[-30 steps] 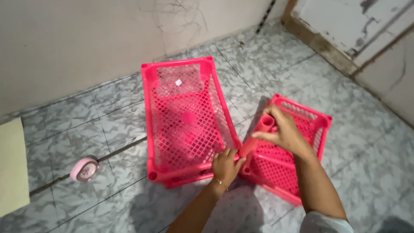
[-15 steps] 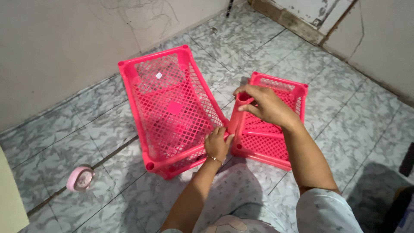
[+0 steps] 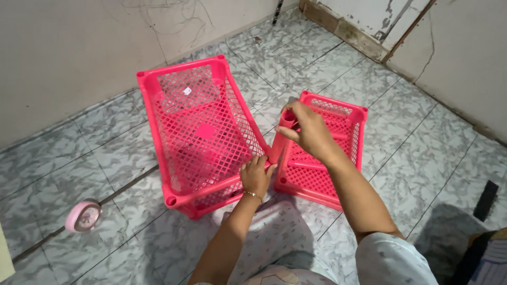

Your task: The person assembles a pink plastic storage rack by inserting vertical support poles into the corner sockets of two basket trays and stacking them. The person handles the trays and poles by hand, aligning and pressing the poles into place to form a two-tier rack.

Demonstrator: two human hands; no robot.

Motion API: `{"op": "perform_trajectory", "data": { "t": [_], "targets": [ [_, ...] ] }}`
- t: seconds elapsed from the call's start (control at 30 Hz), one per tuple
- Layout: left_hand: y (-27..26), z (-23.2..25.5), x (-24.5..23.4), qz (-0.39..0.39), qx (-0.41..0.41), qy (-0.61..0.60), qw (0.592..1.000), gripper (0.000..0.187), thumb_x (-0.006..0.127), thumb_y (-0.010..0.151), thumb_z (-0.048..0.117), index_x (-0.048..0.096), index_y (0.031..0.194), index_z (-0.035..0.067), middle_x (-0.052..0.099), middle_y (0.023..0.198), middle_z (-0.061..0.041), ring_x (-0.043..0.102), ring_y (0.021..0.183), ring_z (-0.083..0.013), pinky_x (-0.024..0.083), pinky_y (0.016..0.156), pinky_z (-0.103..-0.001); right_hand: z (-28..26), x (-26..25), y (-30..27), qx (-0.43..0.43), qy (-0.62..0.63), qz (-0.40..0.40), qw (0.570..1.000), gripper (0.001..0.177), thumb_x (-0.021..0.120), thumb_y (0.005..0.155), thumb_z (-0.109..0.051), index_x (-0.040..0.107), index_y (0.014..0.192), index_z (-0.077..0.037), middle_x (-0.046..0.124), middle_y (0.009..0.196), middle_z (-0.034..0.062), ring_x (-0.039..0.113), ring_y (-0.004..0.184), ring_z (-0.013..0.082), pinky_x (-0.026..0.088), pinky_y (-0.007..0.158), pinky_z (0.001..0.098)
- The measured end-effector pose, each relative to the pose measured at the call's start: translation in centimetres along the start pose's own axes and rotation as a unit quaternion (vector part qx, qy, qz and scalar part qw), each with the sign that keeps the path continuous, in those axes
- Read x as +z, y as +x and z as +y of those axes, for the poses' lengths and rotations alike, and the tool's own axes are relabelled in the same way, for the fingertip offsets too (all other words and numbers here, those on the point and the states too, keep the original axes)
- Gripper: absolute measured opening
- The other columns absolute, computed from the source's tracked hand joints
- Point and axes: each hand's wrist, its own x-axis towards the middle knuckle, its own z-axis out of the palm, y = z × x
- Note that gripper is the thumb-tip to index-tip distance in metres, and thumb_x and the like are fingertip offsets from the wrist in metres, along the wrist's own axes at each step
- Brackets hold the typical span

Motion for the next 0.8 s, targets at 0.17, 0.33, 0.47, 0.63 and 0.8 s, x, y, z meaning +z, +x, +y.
{"op": "perform_trajectory", "data": {
  "t": [0.17,0.33,0.47,0.63,0.8],
  "targets": [
    [0.0,0.2,0.3,0.008,0.001,0.015,1.000,0.040,0.083,0.076,0.034,0.071,0.108,0.013,0.069,0.102,-0.005,0.067,0.092,-0.0280,0.047,0.085,-0.046,0.7,1.7,-0.2,-0.044,-0.092,0.075,0.992,0.052,0.088,0.084,-0.026,0.053,0.114,-0.001,0.064,0.095,0.0195,0.067,0.081,0.0379,0.054,0.067,0.0439],
    [0.2,0.3,-0.7,-0.016,0.011,-0.020,1.000,0.039,0.083,0.079,0.032,0.070,0.111,0.012,0.069,0.104,-0.007,0.067,0.094,-0.0303,0.047,0.086,-0.046,2.9,3.2,-1.1,0.001,-0.024,0.088,0.996,0.055,0.087,0.084,-0.029,0.053,0.120,-0.004,0.066,0.100,0.0158,0.070,0.085,0.0321,0.057,0.070,0.0408],
    [0.3,-1.9,-3.3,-0.042,0.067,-0.075,0.994,0.047,0.081,0.080,0.029,0.069,0.121,0.009,0.069,0.108,-0.011,0.066,0.097,-0.0329,0.048,0.086,-0.047,8.1,4.9,-3.5,0.078,0.252,0.016,0.964,0.080,0.083,0.083,-0.039,0.041,0.141,-0.006,0.056,0.123,0.0138,0.060,0.110,0.0228,0.055,0.088,0.0381],
    [-2.2,-10.7,-10.2,0.170,-0.002,0.048,0.984,0.042,0.076,0.094,0.038,0.065,0.127,0.015,0.070,0.120,-0.010,0.067,0.112,-0.0329,0.049,0.101,-0.048,13.9,12.4,-10.1,0.175,0.282,-0.085,0.939,0.094,0.079,0.087,-0.042,0.029,0.156,-0.003,0.049,0.144,0.0144,0.049,0.133,0.0251,0.043,0.109,0.0403],
    [-6.1,-20.0,-13.8,0.106,-0.252,0.083,0.958,0.060,0.077,0.084,0.030,0.061,0.136,0.003,0.064,0.129,-0.024,0.059,0.120,-0.0415,0.046,0.101,-0.051,15.8,20.0,-13.2,0.282,0.394,-0.086,0.870,0.069,0.074,0.093,-0.037,0.048,0.146,-0.002,0.062,0.129,0.0111,0.058,0.121,0.0204,0.048,0.104,0.0359]
  ]
}}
